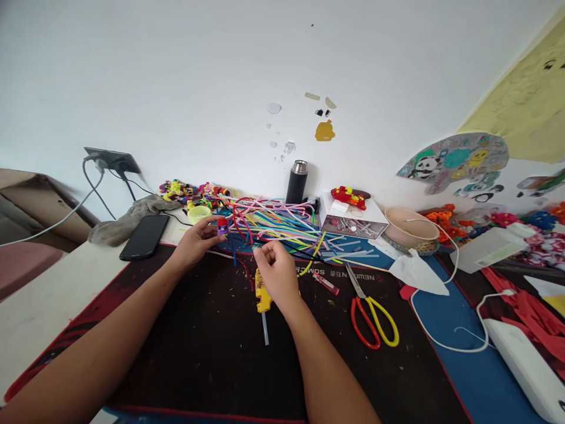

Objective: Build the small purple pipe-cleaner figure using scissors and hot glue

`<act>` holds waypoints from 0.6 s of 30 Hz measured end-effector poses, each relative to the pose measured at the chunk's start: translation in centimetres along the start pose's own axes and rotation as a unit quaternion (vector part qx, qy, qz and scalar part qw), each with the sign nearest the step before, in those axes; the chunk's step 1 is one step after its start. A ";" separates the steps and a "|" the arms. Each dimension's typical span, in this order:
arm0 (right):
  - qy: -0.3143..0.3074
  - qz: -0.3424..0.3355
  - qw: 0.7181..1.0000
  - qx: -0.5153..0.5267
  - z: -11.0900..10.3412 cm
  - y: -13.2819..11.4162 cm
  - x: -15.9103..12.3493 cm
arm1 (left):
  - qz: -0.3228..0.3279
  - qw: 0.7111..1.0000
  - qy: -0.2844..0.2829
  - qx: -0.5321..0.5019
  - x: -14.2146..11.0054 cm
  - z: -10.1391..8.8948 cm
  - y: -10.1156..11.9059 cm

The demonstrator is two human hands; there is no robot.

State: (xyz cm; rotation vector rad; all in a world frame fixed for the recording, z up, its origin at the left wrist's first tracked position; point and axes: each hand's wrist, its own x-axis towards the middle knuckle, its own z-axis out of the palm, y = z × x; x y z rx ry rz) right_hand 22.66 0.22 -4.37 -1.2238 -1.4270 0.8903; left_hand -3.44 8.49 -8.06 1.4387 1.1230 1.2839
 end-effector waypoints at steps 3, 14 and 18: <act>-0.002 -0.003 1.000 0.000 0.0 -0.1 0.0 | -0.001 1.000 -0.004 0.002 0.0 0.0 -0.1; -0.002 -0.010 1.000 -0.020 -0.1 0.1 0.1 | -0.001 1.000 -0.013 0.017 0.0 0.0 -0.5; -0.001 -0.009 1.000 -0.020 0.0 0.3 0.1 | 0.001 1.000 -0.020 0.024 -0.1 0.1 -0.3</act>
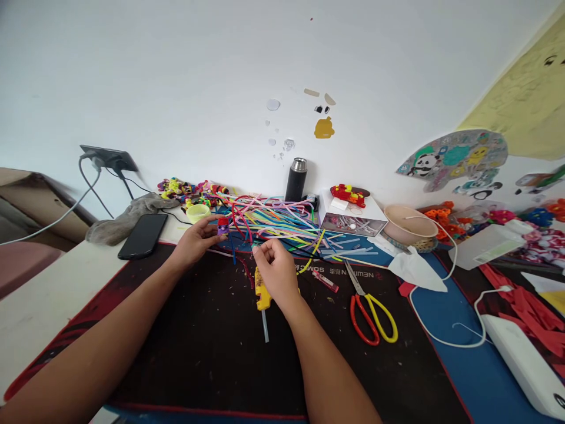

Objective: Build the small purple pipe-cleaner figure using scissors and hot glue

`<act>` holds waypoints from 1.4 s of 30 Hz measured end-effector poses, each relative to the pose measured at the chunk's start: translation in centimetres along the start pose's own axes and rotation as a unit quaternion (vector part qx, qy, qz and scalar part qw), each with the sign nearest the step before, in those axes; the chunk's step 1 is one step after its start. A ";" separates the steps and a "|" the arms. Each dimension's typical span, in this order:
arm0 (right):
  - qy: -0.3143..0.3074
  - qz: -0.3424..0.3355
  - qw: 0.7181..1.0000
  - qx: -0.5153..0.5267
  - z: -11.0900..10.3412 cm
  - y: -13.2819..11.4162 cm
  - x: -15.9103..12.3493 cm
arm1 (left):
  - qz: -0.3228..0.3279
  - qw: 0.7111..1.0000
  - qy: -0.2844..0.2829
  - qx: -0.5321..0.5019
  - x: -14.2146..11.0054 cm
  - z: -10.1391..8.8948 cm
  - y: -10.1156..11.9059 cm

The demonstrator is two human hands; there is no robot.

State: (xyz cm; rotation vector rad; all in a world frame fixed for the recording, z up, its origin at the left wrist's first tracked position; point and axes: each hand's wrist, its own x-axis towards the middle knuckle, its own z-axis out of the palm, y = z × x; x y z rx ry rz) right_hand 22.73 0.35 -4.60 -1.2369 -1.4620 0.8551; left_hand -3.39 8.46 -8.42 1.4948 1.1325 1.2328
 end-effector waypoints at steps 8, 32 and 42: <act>-0.005 0.000 1.000 0.002 0.1 0.1 0.0 | 0.016 0.998 -0.018 0.058 -0.2 0.2 0.6; 0.021 0.034 0.999 0.008 -0.5 0.4 0.2 | -0.001 0.868 -0.232 0.438 -2.3 -3.5 4.2; 0.008 0.042 0.999 -0.008 -0.6 0.6 0.2 | -0.055 0.859 -0.247 0.445 -2.4 -4.1 4.9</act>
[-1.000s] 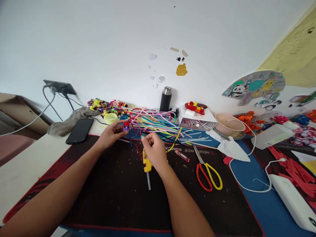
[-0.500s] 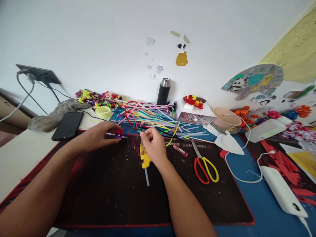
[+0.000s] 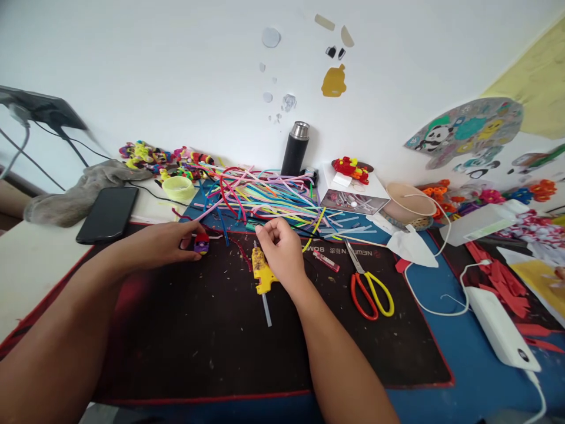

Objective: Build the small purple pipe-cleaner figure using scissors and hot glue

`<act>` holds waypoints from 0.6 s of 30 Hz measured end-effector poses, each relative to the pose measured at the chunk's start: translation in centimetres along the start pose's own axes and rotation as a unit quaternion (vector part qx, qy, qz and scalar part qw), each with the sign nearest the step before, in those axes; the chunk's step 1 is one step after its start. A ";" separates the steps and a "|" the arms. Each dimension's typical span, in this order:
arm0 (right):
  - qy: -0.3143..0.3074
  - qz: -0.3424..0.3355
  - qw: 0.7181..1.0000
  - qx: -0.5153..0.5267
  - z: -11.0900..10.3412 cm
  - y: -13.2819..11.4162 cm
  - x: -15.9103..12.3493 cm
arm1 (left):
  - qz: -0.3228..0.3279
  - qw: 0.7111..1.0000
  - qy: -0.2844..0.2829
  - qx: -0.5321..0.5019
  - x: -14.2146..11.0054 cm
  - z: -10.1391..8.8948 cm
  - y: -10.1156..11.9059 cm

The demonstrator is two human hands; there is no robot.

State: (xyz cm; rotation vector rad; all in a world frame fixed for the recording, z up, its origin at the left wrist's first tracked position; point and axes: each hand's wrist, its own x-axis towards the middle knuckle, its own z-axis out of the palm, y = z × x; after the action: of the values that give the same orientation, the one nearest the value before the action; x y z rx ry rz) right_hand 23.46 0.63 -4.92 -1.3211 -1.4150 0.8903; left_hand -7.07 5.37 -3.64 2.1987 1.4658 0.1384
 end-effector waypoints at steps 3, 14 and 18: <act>0.000 0.003 1.000 0.001 0.0 0.0 0.0 | -0.008 1.000 -0.009 -0.001 -0.1 -0.2 0.4; 0.005 -0.001 1.000 -0.013 0.2 -0.1 -0.2 | 0.007 0.999 -0.031 -0.012 0.0 0.3 2.1; -0.001 -0.017 1.000 -0.025 0.3 -0.3 -0.3 | 0.010 1.000 -0.024 -0.011 0.0 0.5 2.0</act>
State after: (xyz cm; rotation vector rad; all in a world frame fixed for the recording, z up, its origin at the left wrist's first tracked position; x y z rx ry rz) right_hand 23.10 0.31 -4.73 -1.3305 -1.4642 0.8391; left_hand -5.19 4.61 -3.19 2.1844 1.4106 0.1057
